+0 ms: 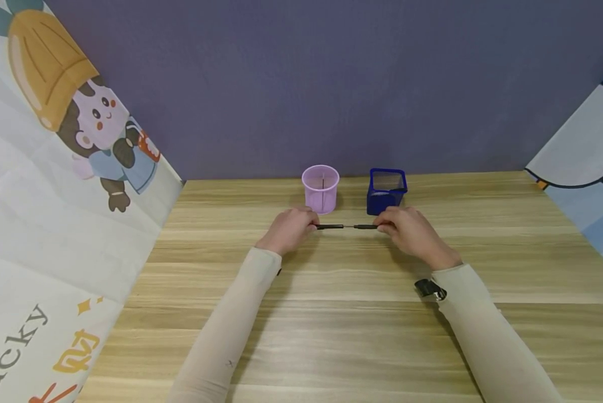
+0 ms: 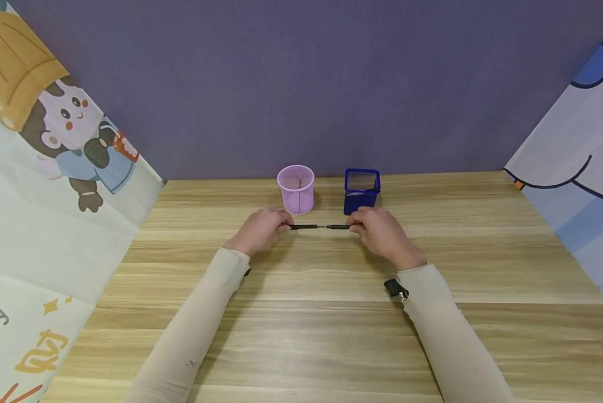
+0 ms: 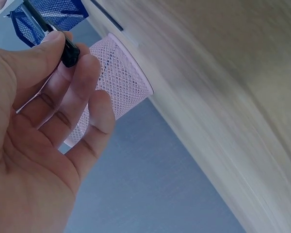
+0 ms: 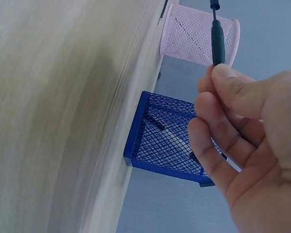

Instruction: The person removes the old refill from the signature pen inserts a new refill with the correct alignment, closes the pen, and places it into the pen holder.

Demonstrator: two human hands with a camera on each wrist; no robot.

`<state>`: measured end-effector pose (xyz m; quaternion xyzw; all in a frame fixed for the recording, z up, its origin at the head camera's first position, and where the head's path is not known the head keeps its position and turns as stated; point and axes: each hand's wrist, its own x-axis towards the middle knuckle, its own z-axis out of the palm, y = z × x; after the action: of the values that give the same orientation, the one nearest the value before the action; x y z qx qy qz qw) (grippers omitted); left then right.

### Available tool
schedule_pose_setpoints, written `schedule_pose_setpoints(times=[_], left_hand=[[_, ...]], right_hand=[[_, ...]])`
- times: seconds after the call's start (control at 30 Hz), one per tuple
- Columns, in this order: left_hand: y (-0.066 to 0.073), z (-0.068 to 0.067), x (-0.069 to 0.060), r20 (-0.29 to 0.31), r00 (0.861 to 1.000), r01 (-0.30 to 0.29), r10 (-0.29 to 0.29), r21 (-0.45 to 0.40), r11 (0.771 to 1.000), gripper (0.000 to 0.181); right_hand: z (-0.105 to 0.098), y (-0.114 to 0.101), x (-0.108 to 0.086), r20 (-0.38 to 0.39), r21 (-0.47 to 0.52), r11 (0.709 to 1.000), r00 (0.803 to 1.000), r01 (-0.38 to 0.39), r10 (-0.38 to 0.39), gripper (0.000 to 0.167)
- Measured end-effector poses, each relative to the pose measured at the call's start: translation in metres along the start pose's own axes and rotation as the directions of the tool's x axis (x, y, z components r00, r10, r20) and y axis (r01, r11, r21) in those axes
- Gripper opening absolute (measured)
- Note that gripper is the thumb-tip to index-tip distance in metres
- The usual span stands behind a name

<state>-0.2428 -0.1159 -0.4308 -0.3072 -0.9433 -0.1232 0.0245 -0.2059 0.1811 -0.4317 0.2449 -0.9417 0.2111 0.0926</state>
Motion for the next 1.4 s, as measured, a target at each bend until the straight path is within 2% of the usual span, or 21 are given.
schedule_pose_setpoints(times=[0.67, 1.4], left_hand=[[0.0046, 0.0064, 0.0021, 0.002, 0.999, -0.035, 0.034, 0.021, 0.999, 0.017], [0.0098, 0.0073, 0.0032, 0.009, 0.999, -0.046, 0.046, 0.041, 0.998, 0.019]], right_hand=[[0.0057, -0.0002, 0.0031, -0.033, -0.018, 0.999, 0.998, 0.051, -0.051, 0.009], [0.0074, -0.0021, 0.0038, -0.028, -0.009, 0.999, 0.999, 0.041, -0.041, 0.010]])
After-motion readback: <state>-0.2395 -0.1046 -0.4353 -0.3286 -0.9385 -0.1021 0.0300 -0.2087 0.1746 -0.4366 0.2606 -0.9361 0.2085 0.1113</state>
